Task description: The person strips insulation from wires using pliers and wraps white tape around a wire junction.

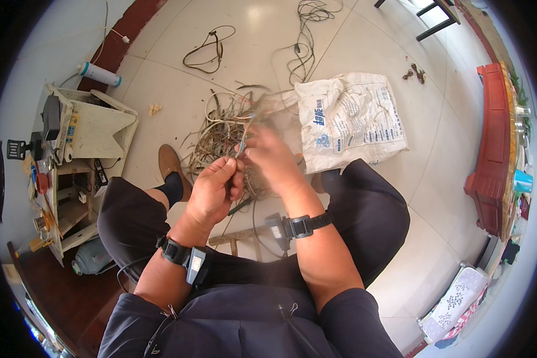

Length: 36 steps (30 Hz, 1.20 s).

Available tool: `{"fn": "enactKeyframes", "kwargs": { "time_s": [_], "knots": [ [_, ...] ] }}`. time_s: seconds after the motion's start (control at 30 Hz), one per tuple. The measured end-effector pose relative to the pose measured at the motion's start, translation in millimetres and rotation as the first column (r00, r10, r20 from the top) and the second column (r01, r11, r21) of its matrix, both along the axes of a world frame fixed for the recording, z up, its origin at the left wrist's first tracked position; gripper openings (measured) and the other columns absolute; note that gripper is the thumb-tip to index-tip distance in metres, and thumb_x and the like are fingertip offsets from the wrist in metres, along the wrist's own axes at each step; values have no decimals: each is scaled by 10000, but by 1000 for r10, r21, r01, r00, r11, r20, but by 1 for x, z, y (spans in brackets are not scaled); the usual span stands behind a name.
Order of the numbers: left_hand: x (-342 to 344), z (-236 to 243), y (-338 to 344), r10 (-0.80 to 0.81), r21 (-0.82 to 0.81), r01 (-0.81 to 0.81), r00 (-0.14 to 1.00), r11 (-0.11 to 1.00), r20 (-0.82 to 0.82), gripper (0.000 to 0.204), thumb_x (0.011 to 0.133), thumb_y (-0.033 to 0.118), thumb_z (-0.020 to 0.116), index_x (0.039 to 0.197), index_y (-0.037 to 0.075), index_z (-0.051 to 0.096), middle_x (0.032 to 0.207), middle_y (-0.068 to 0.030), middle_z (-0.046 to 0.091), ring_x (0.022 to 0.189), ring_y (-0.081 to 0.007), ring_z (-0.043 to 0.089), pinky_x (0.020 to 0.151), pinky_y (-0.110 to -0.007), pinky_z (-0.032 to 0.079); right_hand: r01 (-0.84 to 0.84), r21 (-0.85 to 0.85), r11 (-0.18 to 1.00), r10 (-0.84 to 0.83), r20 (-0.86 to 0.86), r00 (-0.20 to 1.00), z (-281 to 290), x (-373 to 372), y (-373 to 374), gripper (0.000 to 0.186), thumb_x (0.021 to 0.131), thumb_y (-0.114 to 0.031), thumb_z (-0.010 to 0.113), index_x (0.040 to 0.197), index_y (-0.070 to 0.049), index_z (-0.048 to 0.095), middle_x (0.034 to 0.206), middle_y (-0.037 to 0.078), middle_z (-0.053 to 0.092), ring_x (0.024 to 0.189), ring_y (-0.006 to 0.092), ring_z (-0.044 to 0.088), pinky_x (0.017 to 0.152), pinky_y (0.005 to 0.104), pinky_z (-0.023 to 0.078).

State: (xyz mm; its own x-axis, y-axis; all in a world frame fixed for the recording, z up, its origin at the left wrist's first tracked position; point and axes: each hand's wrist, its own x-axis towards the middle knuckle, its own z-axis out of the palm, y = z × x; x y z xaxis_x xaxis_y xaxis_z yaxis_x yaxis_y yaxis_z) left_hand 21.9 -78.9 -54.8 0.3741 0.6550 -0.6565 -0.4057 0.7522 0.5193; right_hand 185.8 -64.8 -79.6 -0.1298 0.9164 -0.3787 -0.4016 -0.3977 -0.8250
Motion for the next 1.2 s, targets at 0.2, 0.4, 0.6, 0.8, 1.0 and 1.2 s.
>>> {"fn": "enactKeyframes", "kwargs": {
  "time_s": [0.2,0.4,0.6,0.8,1.0,1.2],
  "knots": [
    [-3,4,3,-133,161,161,976,974,-171,212,1053,208,506,987,44,624,713,6,541,598,-86,441,559,-224,381,36,352,935,-252,589,768,3,7,8,374,809,-36,604,1183,-25,613,1043,90,682,1010,246,641,928,373,499],
    [-23,24,20,-178,388,424,829,819,-530,199,1041,180,539,1010,18,651,716,27,564,637,-52,475,595,-207,412,-541,523,659,-199,815,545,49,21,18,203,792,-69,663,989,-33,692,973,131,674,952,341,630,849,411,506],
    [-26,36,26,-59,470,458,760,755,-647,146,1013,135,585,1007,9,660,740,13,593,660,-57,509,607,-217,439,-615,286,735,78,865,496,76,23,16,162,825,-97,731,962,-21,691,868,101,667,816,283,651,736,346,526],
    [-24,45,22,36,566,468,749,679,-662,145,1012,120,584,1034,-2,660,755,2,604,689,-66,540,640,-224,468,-475,229,850,135,776,617,90,16,14,165,808,-144,735,894,-27,658,829,143,646,807,353,629,701,422,504],
    [-23,67,25,10,616,477,786,626,-619,155,1019,109,563,1054,-14,650,775,-5,612,711,-75,555,662,-236,487,-452,394,801,-139,855,500,104,14,14,123,797,-101,716,860,-43,628,833,137,631,805,362,619,681,425,498],
    [-36,87,44,-112,593,606,743,530,-660,131,1008,76,565,1064,-18,637,806,-20,623,727,-83,571,674,-248,496,-489,463,739,-173,832,526,114,20,16,107,827,5,705,922,-22,664,832,62,608,648,131,583,554,261,467]
  ]
}}
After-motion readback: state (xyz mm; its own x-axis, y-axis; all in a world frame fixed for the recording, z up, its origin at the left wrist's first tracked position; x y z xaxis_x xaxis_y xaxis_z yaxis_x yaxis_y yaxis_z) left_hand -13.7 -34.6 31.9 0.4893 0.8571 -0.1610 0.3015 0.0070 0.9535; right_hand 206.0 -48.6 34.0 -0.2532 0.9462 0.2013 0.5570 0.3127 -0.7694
